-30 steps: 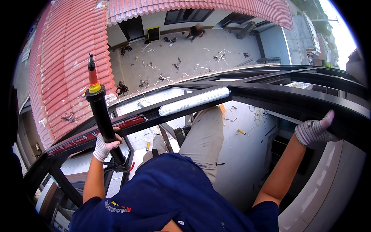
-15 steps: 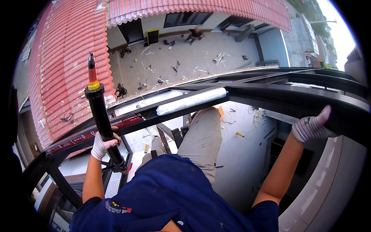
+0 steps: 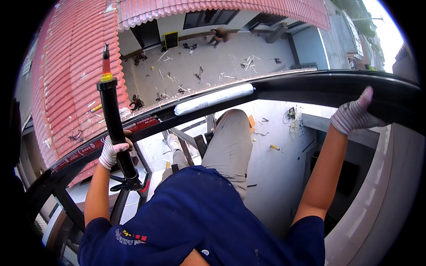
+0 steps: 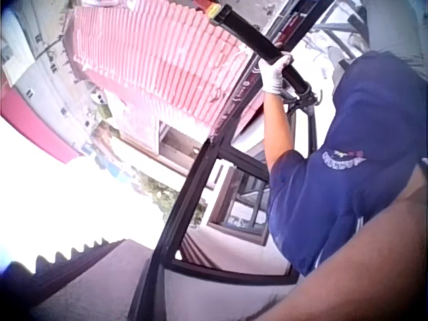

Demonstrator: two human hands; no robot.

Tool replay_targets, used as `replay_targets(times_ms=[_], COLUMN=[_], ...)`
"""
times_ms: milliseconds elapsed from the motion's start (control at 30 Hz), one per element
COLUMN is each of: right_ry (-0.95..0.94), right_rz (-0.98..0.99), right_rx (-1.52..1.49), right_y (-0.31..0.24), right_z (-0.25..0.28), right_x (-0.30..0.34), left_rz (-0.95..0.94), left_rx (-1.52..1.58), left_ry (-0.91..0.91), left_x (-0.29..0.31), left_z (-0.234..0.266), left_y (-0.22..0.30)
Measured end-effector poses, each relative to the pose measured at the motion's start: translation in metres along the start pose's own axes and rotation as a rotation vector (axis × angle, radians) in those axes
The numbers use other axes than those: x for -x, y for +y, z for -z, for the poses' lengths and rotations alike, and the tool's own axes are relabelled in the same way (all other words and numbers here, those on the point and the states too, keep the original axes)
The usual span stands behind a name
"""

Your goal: The person applies sealant along the upper frame of a window using a caulking gun while standing on a ladder. They then reload the caulking gun with a new cartridge and continue applying sealant to the window frame.

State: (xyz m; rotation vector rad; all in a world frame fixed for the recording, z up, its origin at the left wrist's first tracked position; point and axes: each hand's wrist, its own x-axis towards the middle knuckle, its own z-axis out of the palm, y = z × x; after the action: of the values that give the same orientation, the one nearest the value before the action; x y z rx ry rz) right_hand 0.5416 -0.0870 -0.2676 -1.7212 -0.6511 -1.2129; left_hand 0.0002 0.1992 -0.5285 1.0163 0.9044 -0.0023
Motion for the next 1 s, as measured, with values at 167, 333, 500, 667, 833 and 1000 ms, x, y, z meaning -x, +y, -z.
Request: replay_targets(times_ms=[167,333,500,667,833,1000], right_ry=[0.009,0.042,0.06,-0.003,-0.039,-0.043], right_rz=[0.056,-0.014,0.035,0.061,0.032,0.079], right_rx=[-0.013,-0.173,-0.138,-0.082,-0.177,-0.109], right_y=[0.012,0.0,0.008,0.017,0.005,0.007], right_z=[0.007,-0.003,-0.002,0.001,0.003,0.002], right_x=[-0.007,-0.005,-0.007,-0.01,-0.007,-0.007], left_rz=[-0.035,-0.102,-0.147,-0.146,-0.09,-0.086], left_rx=[-0.008,-0.029,-0.03,-0.045,0.019,0.012], left_ry=[-0.021,-0.011,-0.028,-0.024,-0.038,-0.03], left_x=[-0.005,-0.007,-0.005,-0.008,-0.011,-0.01], left_z=[0.001,0.005,-0.001,0.004,0.008,0.009], left_y=[-0.005,-0.016,-0.016,-0.024,-0.026,-0.024])
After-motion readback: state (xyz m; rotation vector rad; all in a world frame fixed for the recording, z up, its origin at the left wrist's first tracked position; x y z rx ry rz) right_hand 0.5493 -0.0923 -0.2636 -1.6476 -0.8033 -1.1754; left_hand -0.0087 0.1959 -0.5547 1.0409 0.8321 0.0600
